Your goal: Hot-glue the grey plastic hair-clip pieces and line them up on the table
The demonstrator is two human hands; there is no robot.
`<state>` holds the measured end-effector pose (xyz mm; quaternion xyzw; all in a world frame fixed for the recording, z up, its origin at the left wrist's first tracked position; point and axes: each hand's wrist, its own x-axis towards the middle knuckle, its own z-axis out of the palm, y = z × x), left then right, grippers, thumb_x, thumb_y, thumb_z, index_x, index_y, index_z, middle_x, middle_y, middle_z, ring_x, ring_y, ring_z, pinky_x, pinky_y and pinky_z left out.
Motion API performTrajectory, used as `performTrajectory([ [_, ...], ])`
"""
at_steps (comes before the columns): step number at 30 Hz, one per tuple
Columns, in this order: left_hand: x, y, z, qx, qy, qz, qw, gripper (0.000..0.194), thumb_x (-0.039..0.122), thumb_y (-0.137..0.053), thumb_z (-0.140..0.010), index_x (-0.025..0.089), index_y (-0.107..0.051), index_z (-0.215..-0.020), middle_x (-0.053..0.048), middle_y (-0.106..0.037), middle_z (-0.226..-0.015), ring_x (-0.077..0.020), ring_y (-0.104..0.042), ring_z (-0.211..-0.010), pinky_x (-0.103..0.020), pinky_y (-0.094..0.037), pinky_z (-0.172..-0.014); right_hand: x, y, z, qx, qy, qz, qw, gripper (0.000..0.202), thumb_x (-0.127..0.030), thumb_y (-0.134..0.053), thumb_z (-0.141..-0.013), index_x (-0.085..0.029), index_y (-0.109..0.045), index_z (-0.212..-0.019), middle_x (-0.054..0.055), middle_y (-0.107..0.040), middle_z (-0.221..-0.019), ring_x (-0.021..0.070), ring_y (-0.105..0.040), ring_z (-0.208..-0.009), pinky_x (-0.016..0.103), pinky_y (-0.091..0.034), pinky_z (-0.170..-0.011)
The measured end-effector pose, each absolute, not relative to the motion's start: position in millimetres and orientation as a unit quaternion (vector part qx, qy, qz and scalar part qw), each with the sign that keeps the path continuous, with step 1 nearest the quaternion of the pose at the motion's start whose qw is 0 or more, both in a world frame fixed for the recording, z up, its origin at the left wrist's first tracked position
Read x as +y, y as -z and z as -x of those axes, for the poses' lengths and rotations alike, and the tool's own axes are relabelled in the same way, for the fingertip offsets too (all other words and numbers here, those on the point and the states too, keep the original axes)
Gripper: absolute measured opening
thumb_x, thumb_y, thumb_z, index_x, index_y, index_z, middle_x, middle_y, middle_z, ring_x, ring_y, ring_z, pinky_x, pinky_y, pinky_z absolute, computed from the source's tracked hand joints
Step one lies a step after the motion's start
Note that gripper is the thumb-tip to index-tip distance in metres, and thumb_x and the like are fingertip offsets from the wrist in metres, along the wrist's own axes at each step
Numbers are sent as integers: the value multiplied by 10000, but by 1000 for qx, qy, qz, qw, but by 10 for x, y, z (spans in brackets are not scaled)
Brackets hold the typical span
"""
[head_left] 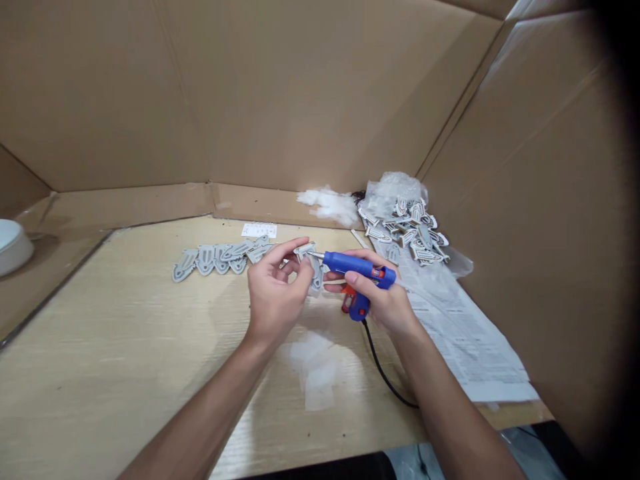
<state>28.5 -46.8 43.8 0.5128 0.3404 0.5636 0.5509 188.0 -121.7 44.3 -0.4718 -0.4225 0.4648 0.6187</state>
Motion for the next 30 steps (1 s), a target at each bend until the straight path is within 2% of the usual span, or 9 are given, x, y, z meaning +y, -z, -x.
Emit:
performTrajectory([
  [3,-472,-432,-292,335,-569,-515,547,323,232,-775,-815,149,-812,-1126,-79,-733,-1080,-49,-627,-869,-126,-566,-734,-1212,-425,-1886,-427,-460,462,627,403,-364,-895,-848,-209,-677,-1149,71,-808,-1058,260,-821,-970,387,-716,-819],
  [9,-481,-437,-298,337,-576,-521,532,325,229,-775,-812,132,-814,-1119,-58,-661,-984,-37,-592,-816,-119,-539,-679,-1203,-402,-1895,-432,-458,474,616,433,-398,-893,-847,-209,-665,-1162,97,-803,-1110,297,-819,-985,333,-701,-662],
  [18,-491,-393,-303,348,-593,-556,468,325,243,-755,-842,156,-814,-1150,-46,-660,-963,-38,-591,-809,-125,-552,-687,-1218,-424,-1866,-435,-458,462,622,412,-386,-891,-855,-209,-667,-1152,89,-800,-1142,293,-817,-1013,388,-720,-814],
  [26,-482,-325,-326,353,-605,-562,439,327,232,-745,-853,168,-811,-1167,-54,-675,-1013,-36,-614,-814,-132,-561,-684,-1277,-488,-1774,-449,-414,503,612,410,-402,-885,-857,-214,-678,-1157,74,-797,-1040,272,-820,-955,311,-694,-690],
  [30,-473,-301,-333,362,-602,-554,446,346,252,-754,-853,173,-807,-1185,-48,-656,-1001,-33,-605,-802,-131,-554,-666,-1294,-473,-1707,-480,-317,549,607,377,-411,-873,-866,-225,-717,-1154,61,-782,-1033,208,-788,-836,295,-665,-686],
])
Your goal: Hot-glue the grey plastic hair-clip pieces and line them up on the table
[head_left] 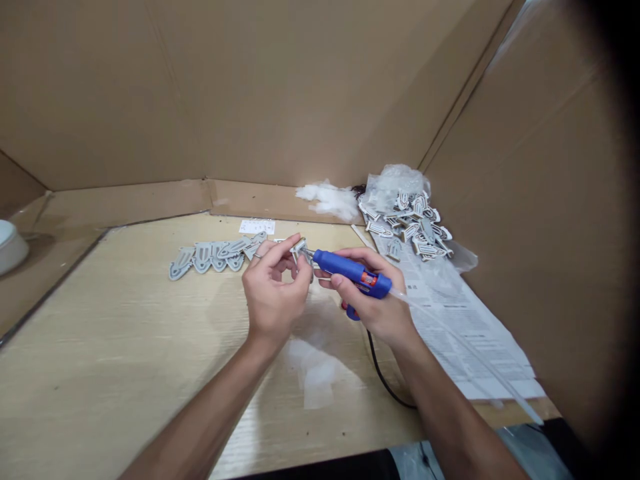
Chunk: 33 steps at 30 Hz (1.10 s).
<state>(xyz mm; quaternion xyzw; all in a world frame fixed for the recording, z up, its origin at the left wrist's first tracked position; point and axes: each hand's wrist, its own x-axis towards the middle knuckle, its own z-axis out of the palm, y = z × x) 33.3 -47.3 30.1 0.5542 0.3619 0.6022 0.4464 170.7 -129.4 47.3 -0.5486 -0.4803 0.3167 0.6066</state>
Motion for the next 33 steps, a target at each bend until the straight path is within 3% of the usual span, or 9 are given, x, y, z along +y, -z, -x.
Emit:
performTrajectory([
  [5,-464,-310,-341,362,-601,-533,472,365,281,-782,-833,165,-811,-1177,-49,-652,-984,-28,-591,-786,-128,-544,-665,-1301,-459,-1662,-523,-218,582,583,315,-368,-847,-878,-242,-749,-1150,67,-754,-1168,201,-749,-941,298,-654,-774],
  [21,-460,-384,-342,375,-590,-484,526,435,291,-832,-773,106,-803,-1166,-67,-695,-980,-41,-608,-796,-134,-546,-663,-1281,-429,-1610,-513,-211,587,589,311,-359,-849,-875,-271,-753,-1158,59,-744,-1168,206,-738,-954,294,-655,-735],
  [27,-458,-311,-345,381,-568,-548,481,390,316,-775,-831,142,-799,-1179,-76,-698,-1036,-45,-608,-798,-161,-548,-710,-1267,-433,-1646,-436,-297,520,672,409,-421,-856,-876,-244,-678,-1198,80,-756,-1170,238,-786,-979,375,-700,-828],
  [31,-289,-266,-216,470,-499,-591,426,461,293,-741,-829,150,-682,-1263,-42,-698,-954,-43,-595,-710,-173,-509,-685,-1185,-429,-1803,-376,-284,494,730,426,-415,-874,-841,-243,-649,-1160,43,-767,-1038,202,-782,-939,304,-692,-738],
  [33,-161,-270,-100,540,-445,-600,388,391,248,-719,-808,135,-651,-1176,-36,-695,-905,-61,-598,-691,-198,-508,-698,-1130,-414,-1880,-350,-280,486,750,453,-417,-886,-803,-237,-641,-1139,18,-761,-950,183,-770,-867,282,-677,-679],
])
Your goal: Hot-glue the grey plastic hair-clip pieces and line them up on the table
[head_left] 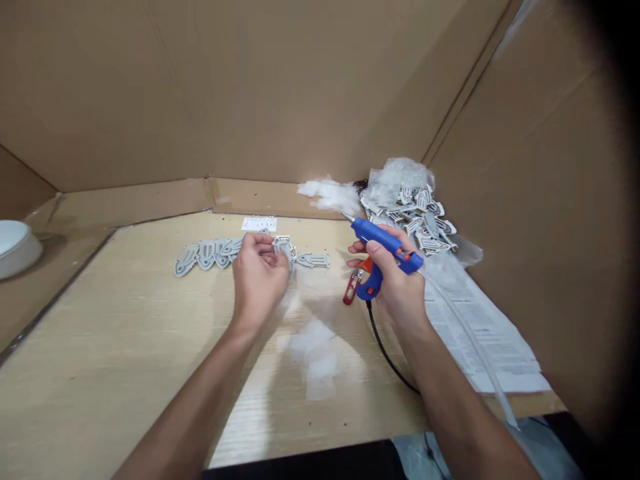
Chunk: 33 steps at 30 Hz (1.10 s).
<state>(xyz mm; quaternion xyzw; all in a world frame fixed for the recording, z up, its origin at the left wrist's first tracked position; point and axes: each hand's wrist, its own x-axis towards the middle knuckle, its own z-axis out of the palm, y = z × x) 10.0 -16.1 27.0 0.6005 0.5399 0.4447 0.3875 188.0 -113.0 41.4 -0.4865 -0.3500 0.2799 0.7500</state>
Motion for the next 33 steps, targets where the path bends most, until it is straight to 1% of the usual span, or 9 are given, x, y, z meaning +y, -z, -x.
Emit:
performTrajectory([
  [4,27,-300,119,623,-305,-669,267,234,200,-617,-837,131,-714,-1038,-87,-713,-905,-166,-650,-806,-374,-574,-920,-1053,-383,-1962,-309,-290,489,763,479,-411,-893,-755,-230,-639,-1119,-3,-748,-861,171,-749,-804,274,-661,-646],
  [10,42,-279,145,635,-257,-725,72,463,165,-444,-906,42,-745,-1236,-275,-629,-1292,-392,-509,-1337,-574,-488,-1136,-1024,-377,-1963,-285,-306,512,750,520,-451,-899,-711,-204,-643,-1090,6,-729,-849,171,-727,-807,282,-642,-651],
  [13,16,-212,56,510,-235,-825,62,581,108,-426,-898,165,-682,-1417,-177,-519,-1570,-391,-360,-1525,-596,-403,-1236,-1009,-319,-1988,-286,-294,542,733,570,-495,-887,-713,-205,-630,-1130,19,-732,-926,180,-729,-825,310,-630,-704],
  [16,24,-124,-14,421,-178,-885,87,545,125,-429,-935,287,-692,-1384,-72,-451,-1685,-399,-201,-1642,-694,-315,-1225,-991,-196,-2032,-298,-261,618,679,627,-421,-876,-680,-215,-586,-1197,41,-729,-1038,182,-711,-827,327,-592,-748],
  [19,62,-64,-51,417,-168,-888,97,360,203,-446,-985,268,-775,-1116,-99,-685,-1425,-390,-345,-1547,-690,-295,-1171,-1013,-106,-2027,-360,-212,690,591,592,-302,-769,-703,-214,-549,-1245,31,-689,-1001,172,-662,-780,312,-538,-728],
  [22,86,-57,-78,428,-212,-875,84,283,285,-485,-1002,232,-753,-925,-117,-752,-1150,-338,-494,-1326,-612,-302,-1136,-1097,-123,-1940,-463,-187,720,483,598,-338,-659,-852,-244,-464,-1409,-12,-626,-871,158,-593,-660,293,-467,-659],
  [25,81,-104,-78,440,-285,-849,67,333,350,-431,-1034,210,-730,-990,-139,-741,-1089,-288,-522,-1195,-533,-312,-1104,-1180,-176,-1831,-531,-203,712,413,529,-383,-577,-979,-288,-417,-1474,-25,-608,-821,166,-593,-674,292,-446,-684],
  [29,68,-235,-5,483,-443,-750,87,363,397,-402,-1048,158,-676,-1051,-161,-703,-1100,-238,-552,-1099,-418,-378,-1042,-1183,-129,-1731,-598,-190,677,385,429,-192,-492,-981,-301,-518,-1395,15,-688,-981,189,-629,-873,315,-458,-815],
  [33,74,-326,49,500,-555,-605,275,345,515,-441,-1035,195,-570,-1020,-38,-656,-878,-104,-556,-751,-239,-431,-763,-1125,-27,-1650,-654,-119,679,312,526,-101,-511,-889,-283,-566,-1380,46,-680,-1024,236,-589,-952,343,-426,-822],
])
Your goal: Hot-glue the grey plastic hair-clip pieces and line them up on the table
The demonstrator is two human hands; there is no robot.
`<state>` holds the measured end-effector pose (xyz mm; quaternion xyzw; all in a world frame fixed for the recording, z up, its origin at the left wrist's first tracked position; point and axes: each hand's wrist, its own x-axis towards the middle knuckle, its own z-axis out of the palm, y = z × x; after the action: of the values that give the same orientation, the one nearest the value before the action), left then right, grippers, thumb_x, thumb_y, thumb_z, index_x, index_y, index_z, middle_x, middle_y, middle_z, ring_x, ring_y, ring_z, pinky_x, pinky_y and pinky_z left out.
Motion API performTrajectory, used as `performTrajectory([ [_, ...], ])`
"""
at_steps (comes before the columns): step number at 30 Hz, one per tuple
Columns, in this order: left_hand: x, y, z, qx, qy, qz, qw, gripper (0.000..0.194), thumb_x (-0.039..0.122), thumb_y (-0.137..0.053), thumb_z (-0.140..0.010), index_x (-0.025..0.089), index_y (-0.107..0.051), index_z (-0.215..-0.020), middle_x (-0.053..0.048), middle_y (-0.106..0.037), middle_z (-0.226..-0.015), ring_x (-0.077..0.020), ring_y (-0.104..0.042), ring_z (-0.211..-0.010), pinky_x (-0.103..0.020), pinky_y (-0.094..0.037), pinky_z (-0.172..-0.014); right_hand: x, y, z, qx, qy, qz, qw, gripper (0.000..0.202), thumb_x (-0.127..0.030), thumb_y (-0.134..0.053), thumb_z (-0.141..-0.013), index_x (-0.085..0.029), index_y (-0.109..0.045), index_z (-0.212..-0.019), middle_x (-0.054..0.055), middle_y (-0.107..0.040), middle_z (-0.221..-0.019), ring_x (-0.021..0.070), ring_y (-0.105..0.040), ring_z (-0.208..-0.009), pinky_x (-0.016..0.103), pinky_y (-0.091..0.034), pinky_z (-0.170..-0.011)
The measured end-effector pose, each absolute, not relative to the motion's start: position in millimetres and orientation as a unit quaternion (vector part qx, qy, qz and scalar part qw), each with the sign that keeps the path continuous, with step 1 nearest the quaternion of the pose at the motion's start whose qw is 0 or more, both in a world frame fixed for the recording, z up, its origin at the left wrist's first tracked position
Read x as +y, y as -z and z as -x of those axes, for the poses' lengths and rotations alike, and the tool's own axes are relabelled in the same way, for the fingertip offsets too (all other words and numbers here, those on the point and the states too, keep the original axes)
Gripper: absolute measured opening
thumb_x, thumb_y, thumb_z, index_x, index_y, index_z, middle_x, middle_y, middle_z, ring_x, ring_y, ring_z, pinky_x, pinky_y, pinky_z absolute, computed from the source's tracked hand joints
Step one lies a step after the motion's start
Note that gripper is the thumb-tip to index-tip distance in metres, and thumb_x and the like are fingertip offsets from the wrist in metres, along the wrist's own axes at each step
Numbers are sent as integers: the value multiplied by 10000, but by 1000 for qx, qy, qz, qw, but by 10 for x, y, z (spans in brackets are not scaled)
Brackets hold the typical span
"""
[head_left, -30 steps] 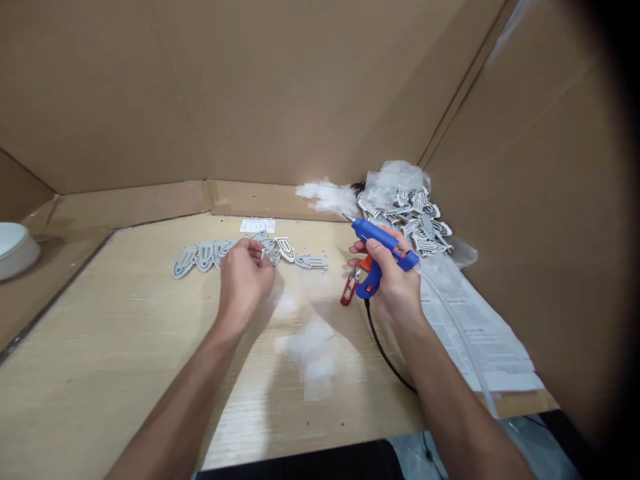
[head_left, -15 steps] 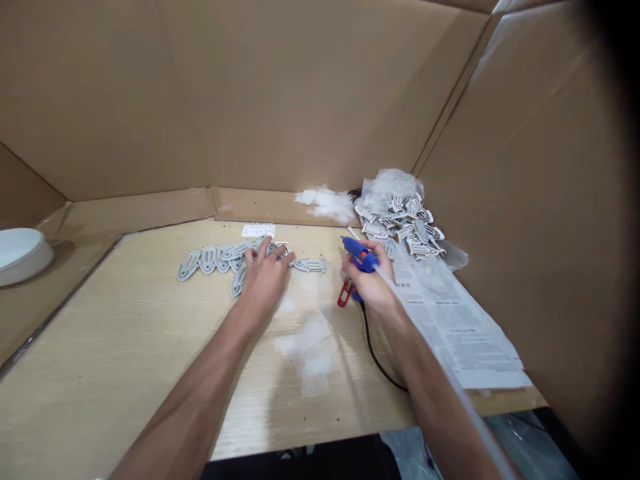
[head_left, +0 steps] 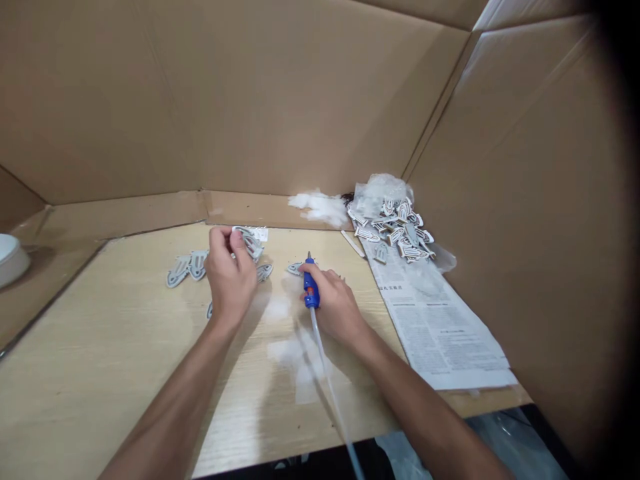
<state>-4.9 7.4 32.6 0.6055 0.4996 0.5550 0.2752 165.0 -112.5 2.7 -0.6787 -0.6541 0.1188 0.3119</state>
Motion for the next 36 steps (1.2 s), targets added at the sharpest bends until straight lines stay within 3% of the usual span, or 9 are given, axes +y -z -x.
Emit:
performTrajectory([
  [2,83,-321,32,474,-552,-544,417,386,599,-476,-1001,215,-516,-990,7,-643,-808,-62,-509,-598,-189,-409,-619,-1117,-20,-1634,-659,-137,672,308,574,-69,-531,-833,-284,-566,-1365,32,-667,-985,224,-578,-908,330,-418,-792],
  [5,83,-295,-33,436,-532,-476,548,406,624,-520,-963,221,-487,-928,19,-640,-764,-63,-532,-541,-170,-439,-521,-1128,-55,-1679,-625,-222,644,382,561,-86,-588,-816,-296,-552,-1335,-10,-625,-900,169,-559,-776,287,-428,-724],
  [8,38,-308,-103,443,-503,-440,598,305,505,-518,-968,209,-500,-897,18,-596,-714,-83,-574,-584,-177,-493,-513,-1124,-98,-1781,-542,-298,602,505,521,-195,-688,-855,-297,-520,-1338,-22,-620,-902,142,-582,-745,261,-469,-697],
  [11,-43,-347,-152,412,-464,-427,658,189,367,-594,-893,196,-524,-930,13,-609,-773,-85,-590,-627,-194,-525,-530,-1094,-143,-1868,-477,-343,561,583,618,-246,-782,-810,-285,-462,-1338,-24,-636,-897,142,-617,-751,256,-493,-684],
  [16,-229,-356,-212,374,-383,-462,707,597,252,-886,-615,189,-535,-1094,-13,-701,-930,-68,-599,-663,-171,-472,-536,-1067,-228,-1873,-424,-361,512,654,745,-314,-899,-718,-293,-427,-1294,-35,-639,-886,144,-626,-783,262,-517,-720],
  [20,-385,-321,-297,337,-333,-438,764,750,249,-950,-556,196,-499,-1153,-66,-752,-1046,-78,-669,-775,-166,-514,-655,-1079,-252,-1777,-378,-351,511,688,702,-337,-879,-742,-312,-451,-1298,-40,-595,-904,150,-628,-829,305,-564,-814],
  [24,-455,-301,-358,300,-349,-429,777,792,280,-994,-525,194,-503,-1140,-24,-741,-979,-82,-702,-864,-173,-557,-791,-1078,-236,-1713,-335,-356,501,714,740,-331,-895,-713,-311,-438,-1295,-37,-567,-930,140,-607,-795,312,-577,-784],
  [30,-440,-316,-343,328,-405,-470,713,650,419,-956,-635,194,-503,-1043,-2,-744,-885,-49,-642,-718,-162,-529,-723,-1106,-254,-1716,-396,-339,497,694,688,-313,-882,-775,-296,-454,-1314,-25,-622,-918,137,-613,-796,267,-536,-708],
  [36,-457,-366,-293,364,-394,-549,641,607,388,-912,-693,223,-470,-1074,41,-694,-757,-59,-628,-670,-140,-467,-645,-1133,-309,-1744,-455,-324,508,656,631,-377,-845,-846,-310,-431,-1318,-11,-639,-927,171,-651,-799,324,-563,-719],
])
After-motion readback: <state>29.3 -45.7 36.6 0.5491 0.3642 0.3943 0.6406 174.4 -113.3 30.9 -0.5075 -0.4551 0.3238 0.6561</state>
